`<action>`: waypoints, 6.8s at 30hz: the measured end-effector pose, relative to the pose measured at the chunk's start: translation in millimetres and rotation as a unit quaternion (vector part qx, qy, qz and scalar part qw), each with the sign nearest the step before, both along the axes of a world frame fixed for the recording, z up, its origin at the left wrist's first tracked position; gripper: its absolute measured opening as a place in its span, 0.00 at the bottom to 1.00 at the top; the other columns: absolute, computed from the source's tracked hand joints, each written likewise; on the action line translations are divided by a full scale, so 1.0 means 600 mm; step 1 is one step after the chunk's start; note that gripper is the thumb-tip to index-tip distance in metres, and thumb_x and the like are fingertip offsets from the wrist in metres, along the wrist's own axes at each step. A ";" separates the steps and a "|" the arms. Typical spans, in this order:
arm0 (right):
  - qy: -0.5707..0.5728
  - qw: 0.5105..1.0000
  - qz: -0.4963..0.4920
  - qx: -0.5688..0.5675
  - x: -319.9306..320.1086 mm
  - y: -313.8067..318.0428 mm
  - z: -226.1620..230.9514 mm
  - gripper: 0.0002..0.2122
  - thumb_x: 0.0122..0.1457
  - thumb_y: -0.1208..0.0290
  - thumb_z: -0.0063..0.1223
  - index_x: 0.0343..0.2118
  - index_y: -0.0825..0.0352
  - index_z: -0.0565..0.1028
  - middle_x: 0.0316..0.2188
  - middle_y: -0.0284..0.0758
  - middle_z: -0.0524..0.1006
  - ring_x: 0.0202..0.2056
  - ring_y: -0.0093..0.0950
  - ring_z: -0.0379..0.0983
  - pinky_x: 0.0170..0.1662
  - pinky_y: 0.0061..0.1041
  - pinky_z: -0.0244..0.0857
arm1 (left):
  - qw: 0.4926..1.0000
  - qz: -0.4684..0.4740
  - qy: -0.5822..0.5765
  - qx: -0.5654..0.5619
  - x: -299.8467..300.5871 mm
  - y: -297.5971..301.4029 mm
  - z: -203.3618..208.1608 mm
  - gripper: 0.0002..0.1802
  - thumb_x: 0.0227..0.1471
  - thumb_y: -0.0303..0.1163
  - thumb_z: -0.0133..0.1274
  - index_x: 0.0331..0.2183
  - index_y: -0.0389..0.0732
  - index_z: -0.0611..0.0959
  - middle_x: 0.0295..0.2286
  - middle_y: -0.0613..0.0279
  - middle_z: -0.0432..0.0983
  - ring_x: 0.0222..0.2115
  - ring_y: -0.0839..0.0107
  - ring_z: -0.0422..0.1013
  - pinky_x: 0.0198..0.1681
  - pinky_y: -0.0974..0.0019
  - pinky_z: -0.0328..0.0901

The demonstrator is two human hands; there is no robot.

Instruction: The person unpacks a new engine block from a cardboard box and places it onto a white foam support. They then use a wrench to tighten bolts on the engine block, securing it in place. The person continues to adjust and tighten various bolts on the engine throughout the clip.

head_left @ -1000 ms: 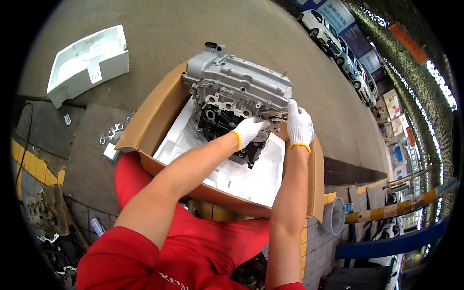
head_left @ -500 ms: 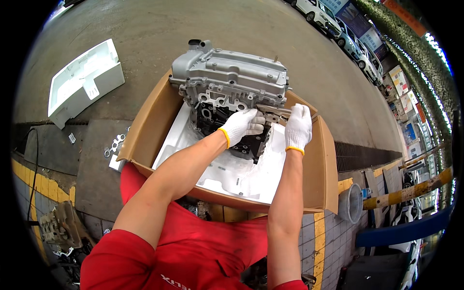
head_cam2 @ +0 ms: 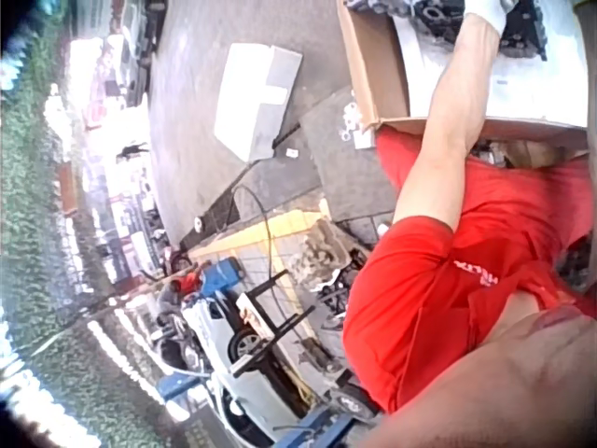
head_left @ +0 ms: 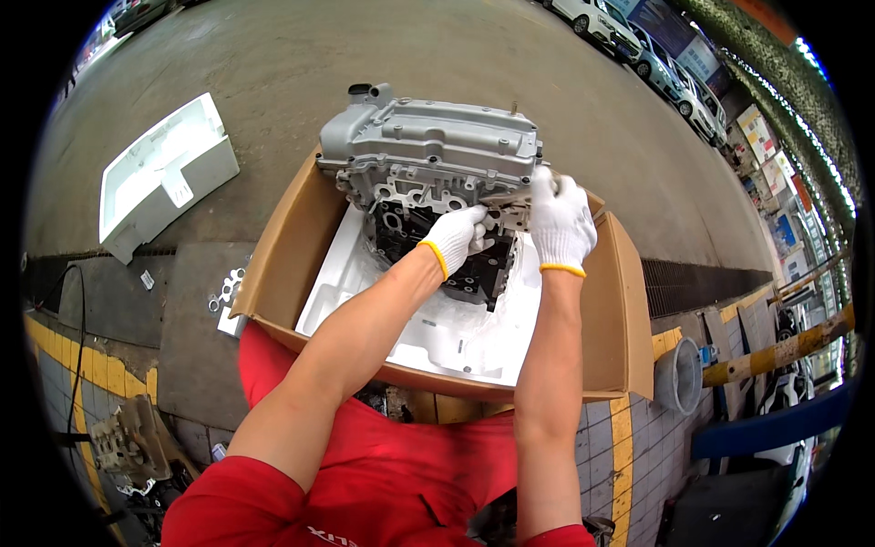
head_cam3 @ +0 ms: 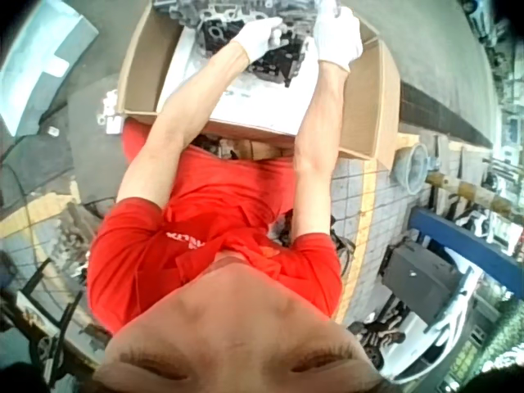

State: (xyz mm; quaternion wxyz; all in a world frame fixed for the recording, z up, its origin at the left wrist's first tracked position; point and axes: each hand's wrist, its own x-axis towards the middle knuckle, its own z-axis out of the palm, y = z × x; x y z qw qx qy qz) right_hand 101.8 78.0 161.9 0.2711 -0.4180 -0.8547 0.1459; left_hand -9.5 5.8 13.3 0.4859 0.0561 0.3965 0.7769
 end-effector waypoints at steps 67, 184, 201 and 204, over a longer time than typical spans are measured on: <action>0.095 0.991 -0.059 -0.068 0.032 0.019 -0.079 0.30 0.66 0.40 0.37 0.49 0.63 0.80 0.48 0.46 0.83 0.52 0.48 0.77 0.55 0.42 0.67 | 0.896 0.135 0.378 -0.191 0.029 0.002 -0.026 0.22 0.61 0.47 0.49 0.38 0.36 0.85 0.32 0.43 0.82 0.37 0.44 0.78 0.44 0.51 0.70; 0.288 0.936 0.050 -0.194 0.031 0.186 -0.207 0.32 0.73 0.44 0.40 0.61 0.74 0.73 0.54 0.46 0.80 0.53 0.38 0.77 0.61 0.34 0.67 | 0.907 0.157 0.347 -0.178 0.026 0.011 -0.014 0.23 0.60 0.48 0.51 0.33 0.36 0.85 0.32 0.40 0.82 0.35 0.40 0.78 0.40 0.46 0.70; 0.249 0.956 0.036 -0.151 0.035 0.172 -0.194 0.30 0.72 0.44 0.42 0.55 0.72 0.78 0.45 0.39 0.83 0.46 0.30 0.79 0.51 0.31 0.70 | 0.893 0.162 0.378 -0.183 0.021 0.012 -0.019 0.24 0.59 0.48 0.52 0.32 0.33 0.84 0.32 0.37 0.79 0.35 0.39 0.76 0.40 0.47 0.69; 0.169 0.978 0.058 -0.103 0.015 0.146 -0.148 0.31 0.71 0.42 0.41 0.54 0.71 0.79 0.47 0.44 0.83 0.47 0.38 0.80 0.52 0.36 0.70 | 0.886 0.166 0.387 -0.196 0.015 0.008 -0.018 0.24 0.58 0.48 0.52 0.32 0.34 0.85 0.32 0.36 0.79 0.35 0.39 0.76 0.40 0.47 0.69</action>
